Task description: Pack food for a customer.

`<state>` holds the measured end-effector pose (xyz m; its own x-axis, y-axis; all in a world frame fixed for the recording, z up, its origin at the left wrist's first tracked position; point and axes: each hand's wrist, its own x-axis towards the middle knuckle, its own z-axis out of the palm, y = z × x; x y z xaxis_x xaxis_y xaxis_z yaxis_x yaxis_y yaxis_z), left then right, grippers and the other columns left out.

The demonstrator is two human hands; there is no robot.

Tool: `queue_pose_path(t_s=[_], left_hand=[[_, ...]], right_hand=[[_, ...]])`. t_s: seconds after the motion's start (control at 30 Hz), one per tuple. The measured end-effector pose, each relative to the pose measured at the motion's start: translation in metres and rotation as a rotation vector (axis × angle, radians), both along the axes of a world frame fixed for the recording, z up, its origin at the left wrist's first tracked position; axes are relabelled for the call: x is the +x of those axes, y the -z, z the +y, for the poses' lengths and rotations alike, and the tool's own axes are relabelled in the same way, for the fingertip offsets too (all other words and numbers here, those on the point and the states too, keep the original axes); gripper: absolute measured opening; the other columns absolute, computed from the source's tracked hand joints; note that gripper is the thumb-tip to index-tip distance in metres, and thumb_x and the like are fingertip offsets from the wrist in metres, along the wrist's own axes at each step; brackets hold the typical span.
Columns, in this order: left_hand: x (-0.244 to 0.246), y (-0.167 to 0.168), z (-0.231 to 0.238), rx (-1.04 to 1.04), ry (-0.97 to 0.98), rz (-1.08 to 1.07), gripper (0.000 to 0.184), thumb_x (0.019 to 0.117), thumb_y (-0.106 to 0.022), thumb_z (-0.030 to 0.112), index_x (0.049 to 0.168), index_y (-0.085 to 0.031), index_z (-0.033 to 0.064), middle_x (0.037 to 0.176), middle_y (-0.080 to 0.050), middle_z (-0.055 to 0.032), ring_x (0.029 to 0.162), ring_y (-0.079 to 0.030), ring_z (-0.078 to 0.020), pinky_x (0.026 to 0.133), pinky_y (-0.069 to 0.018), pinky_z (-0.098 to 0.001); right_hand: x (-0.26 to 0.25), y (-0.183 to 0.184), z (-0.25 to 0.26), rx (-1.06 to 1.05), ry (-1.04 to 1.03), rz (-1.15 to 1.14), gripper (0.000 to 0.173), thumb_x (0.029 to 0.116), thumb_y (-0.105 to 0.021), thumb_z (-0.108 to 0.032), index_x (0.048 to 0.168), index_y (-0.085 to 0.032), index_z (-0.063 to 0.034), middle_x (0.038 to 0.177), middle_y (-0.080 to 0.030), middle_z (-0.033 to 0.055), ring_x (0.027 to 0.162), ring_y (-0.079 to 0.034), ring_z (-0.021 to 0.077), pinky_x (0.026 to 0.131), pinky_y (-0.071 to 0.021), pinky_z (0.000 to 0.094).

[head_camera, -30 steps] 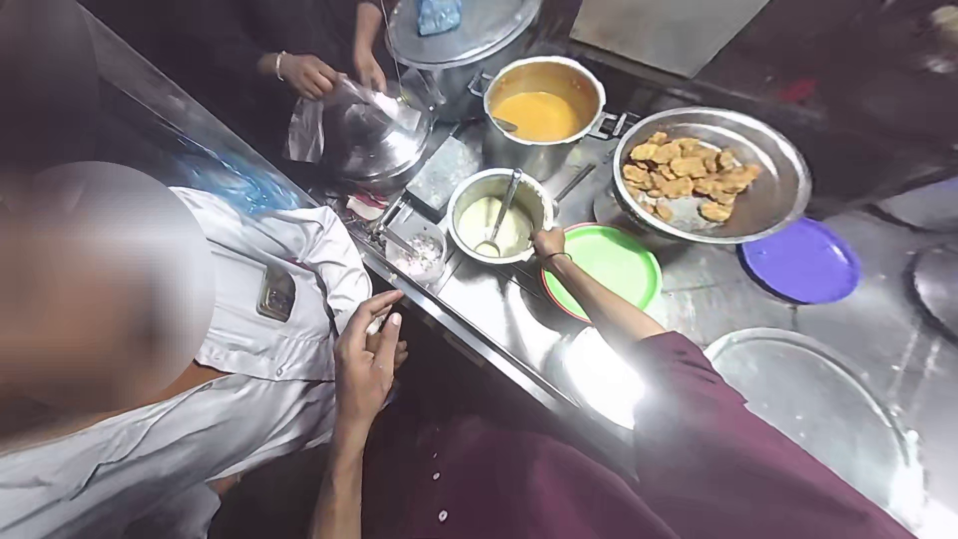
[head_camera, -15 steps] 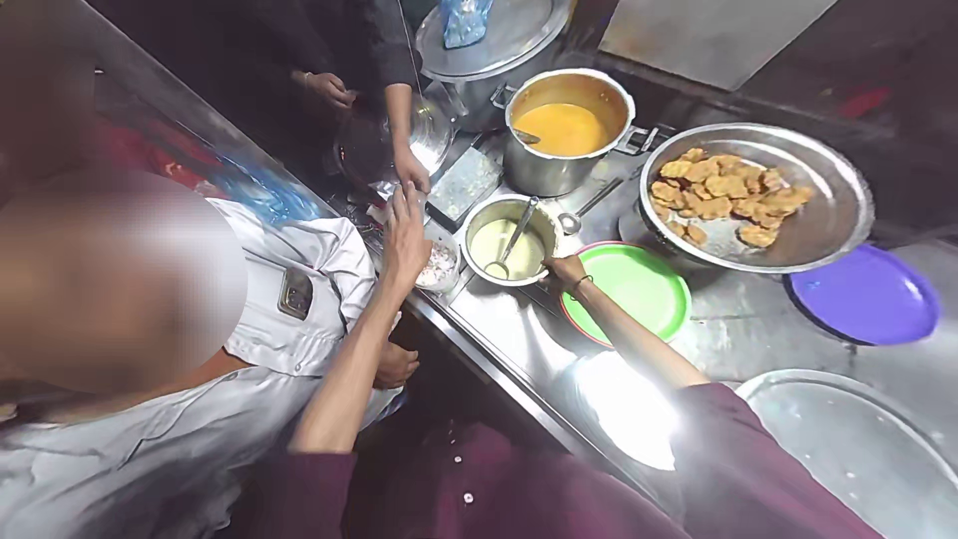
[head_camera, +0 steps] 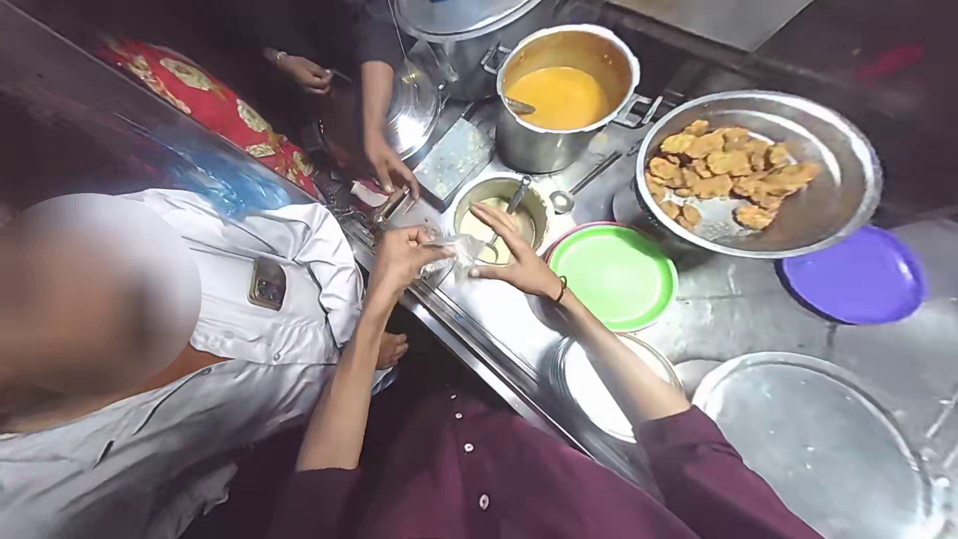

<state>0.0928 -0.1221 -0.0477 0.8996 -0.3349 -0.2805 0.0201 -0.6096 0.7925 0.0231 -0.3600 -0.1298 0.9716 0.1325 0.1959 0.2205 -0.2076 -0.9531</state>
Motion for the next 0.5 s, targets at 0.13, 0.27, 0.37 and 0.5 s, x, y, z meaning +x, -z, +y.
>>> queue_pose_path(t_s=[0.13, 0.27, 0.37, 0.5], left_hand=[[-0.01, -0.003, -0.002, -0.201, 0.031, 0.181, 0.025, 0.0876, -0.083, 0.025, 0.09, -0.071, 0.0029, 0.069, -0.068, -0.0091, 0.055, -0.063, -0.0153, 0.055, -0.0557, -0.0311], [-0.011, -0.001, 0.0, -0.362, 0.001, 0.253, 0.02, 0.104, -0.059, 0.01, 0.113, -0.073, -0.0026, 0.092, -0.075, -0.0159, 0.074, -0.073, -0.0224, 0.071, -0.0641, -0.0382], [-0.014, 0.005, -0.002, -0.385, -0.139, 0.173, 0.016, 0.0988, -0.069, 0.013, 0.108, -0.075, 0.0013, 0.092, -0.075, -0.0108, 0.075, -0.07, -0.0172, 0.07, -0.0601, -0.0352], [-0.013, 0.006, -0.001, -0.475, -0.289, 0.077, 0.018, 0.0952, -0.075, 0.02, 0.097, -0.068, 0.0041, 0.073, -0.069, -0.0054, 0.057, -0.064, -0.0122, 0.055, -0.0587, -0.0296]], right_hand=[[0.013, -0.02, 0.018, 0.362, -0.106, 0.198, 0.038, 0.085, -0.082, -0.006, 0.121, -0.07, -0.0051, 0.102, -0.075, 0.0067, 0.086, -0.071, 0.0117, 0.076, -0.0603, 0.0298], [0.013, -0.015, 0.012, 0.584, -0.125, 0.377, 0.011, 0.0967, -0.068, -0.009, 0.099, -0.073, 0.0001, 0.076, -0.069, 0.0077, 0.06, -0.061, 0.0092, 0.057, -0.0538, 0.0251], [0.008, -0.009, 0.007, 0.696, -0.161, 0.495, 0.014, 0.0956, -0.07, -0.018, 0.095, -0.072, -0.0037, 0.075, -0.069, 0.0058, 0.057, -0.06, 0.0071, 0.052, -0.0521, 0.0232], [0.003, -0.009, -0.004, 0.688, -0.088, 0.562, 0.024, 0.1014, -0.064, -0.029, 0.098, -0.073, -0.0071, 0.08, -0.072, 0.0037, 0.067, -0.067, 0.0068, 0.061, -0.0581, 0.0247]])
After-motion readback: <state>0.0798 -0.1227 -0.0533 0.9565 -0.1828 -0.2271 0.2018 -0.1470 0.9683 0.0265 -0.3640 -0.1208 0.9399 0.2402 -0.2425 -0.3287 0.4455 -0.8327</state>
